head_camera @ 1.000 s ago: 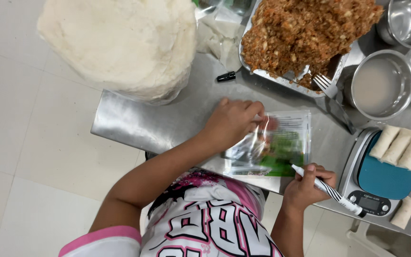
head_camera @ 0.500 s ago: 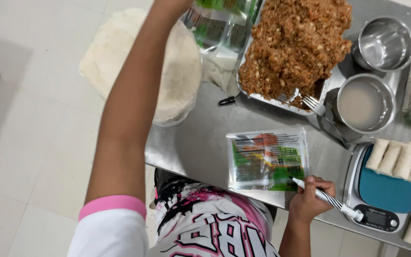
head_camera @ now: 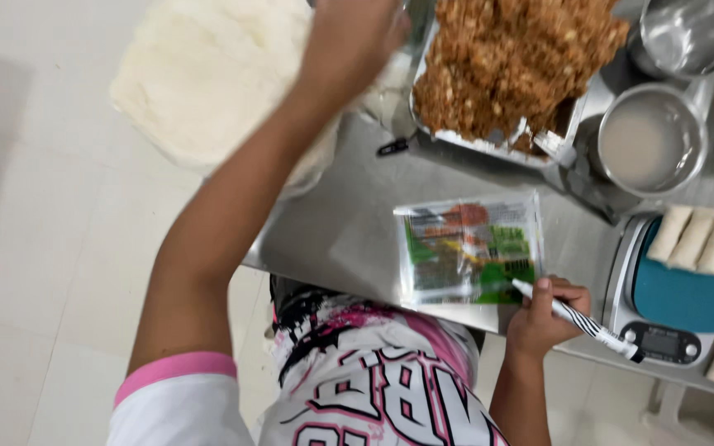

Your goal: The person organizes cooked spring rolls into plastic packaging and writes on the labels with a marker.

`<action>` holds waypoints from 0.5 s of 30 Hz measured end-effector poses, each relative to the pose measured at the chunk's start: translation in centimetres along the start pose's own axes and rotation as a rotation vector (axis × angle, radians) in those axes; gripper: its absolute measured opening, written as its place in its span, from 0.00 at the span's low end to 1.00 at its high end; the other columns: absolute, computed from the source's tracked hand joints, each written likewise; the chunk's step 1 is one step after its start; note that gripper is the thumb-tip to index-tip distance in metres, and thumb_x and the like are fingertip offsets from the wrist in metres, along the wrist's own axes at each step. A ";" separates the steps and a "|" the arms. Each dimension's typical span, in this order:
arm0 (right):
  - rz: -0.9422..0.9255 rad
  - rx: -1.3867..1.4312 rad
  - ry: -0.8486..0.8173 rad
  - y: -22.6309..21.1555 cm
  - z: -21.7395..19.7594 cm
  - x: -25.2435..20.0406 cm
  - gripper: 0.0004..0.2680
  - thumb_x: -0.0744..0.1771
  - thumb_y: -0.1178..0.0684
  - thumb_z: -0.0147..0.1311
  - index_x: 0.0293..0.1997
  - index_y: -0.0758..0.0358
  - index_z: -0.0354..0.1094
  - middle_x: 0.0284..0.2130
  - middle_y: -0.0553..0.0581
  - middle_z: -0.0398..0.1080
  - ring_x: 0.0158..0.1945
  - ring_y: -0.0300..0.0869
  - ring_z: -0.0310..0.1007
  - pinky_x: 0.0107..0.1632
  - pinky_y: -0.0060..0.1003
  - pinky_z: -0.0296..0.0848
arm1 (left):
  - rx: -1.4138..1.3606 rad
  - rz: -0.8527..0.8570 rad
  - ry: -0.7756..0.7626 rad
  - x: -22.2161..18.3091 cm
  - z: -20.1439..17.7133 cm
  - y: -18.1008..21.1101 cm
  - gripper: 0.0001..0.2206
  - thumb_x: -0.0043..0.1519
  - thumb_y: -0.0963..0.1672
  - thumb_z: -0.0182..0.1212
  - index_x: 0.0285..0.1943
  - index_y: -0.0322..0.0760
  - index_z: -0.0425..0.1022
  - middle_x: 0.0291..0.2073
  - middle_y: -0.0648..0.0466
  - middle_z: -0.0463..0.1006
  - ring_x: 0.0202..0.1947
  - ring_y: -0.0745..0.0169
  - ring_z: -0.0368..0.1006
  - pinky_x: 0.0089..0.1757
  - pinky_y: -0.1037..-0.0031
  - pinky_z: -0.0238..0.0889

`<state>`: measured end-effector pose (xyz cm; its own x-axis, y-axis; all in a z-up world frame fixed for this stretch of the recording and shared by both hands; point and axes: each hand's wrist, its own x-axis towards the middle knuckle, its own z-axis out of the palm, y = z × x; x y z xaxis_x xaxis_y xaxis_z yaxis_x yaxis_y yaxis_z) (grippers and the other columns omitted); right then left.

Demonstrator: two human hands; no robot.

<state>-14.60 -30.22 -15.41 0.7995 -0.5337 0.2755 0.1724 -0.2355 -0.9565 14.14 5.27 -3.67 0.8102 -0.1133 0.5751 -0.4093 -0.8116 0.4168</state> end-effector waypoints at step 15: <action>0.016 -0.142 -0.346 -1.8 2.6 -3.6 0.10 0.66 0.65 0.65 0.28 0.69 0.64 0.22 0.62 0.69 0.24 0.42 0.67 0.33 0.36 0.64 | -0.161 0.161 -0.495 -21.7 -2.3 10.8 0.31 0.57 0.52 0.69 0.69 0.47 0.66 0.67 0.50 0.64 0.67 0.45 0.57 0.55 0.47 0.47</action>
<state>-16.23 -25.75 -14.91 0.9527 -0.2381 0.1888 0.0962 -0.3529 -0.9307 -8.84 0.25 -9.99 0.8170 -0.5166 0.2561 -0.5718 -0.6686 0.4755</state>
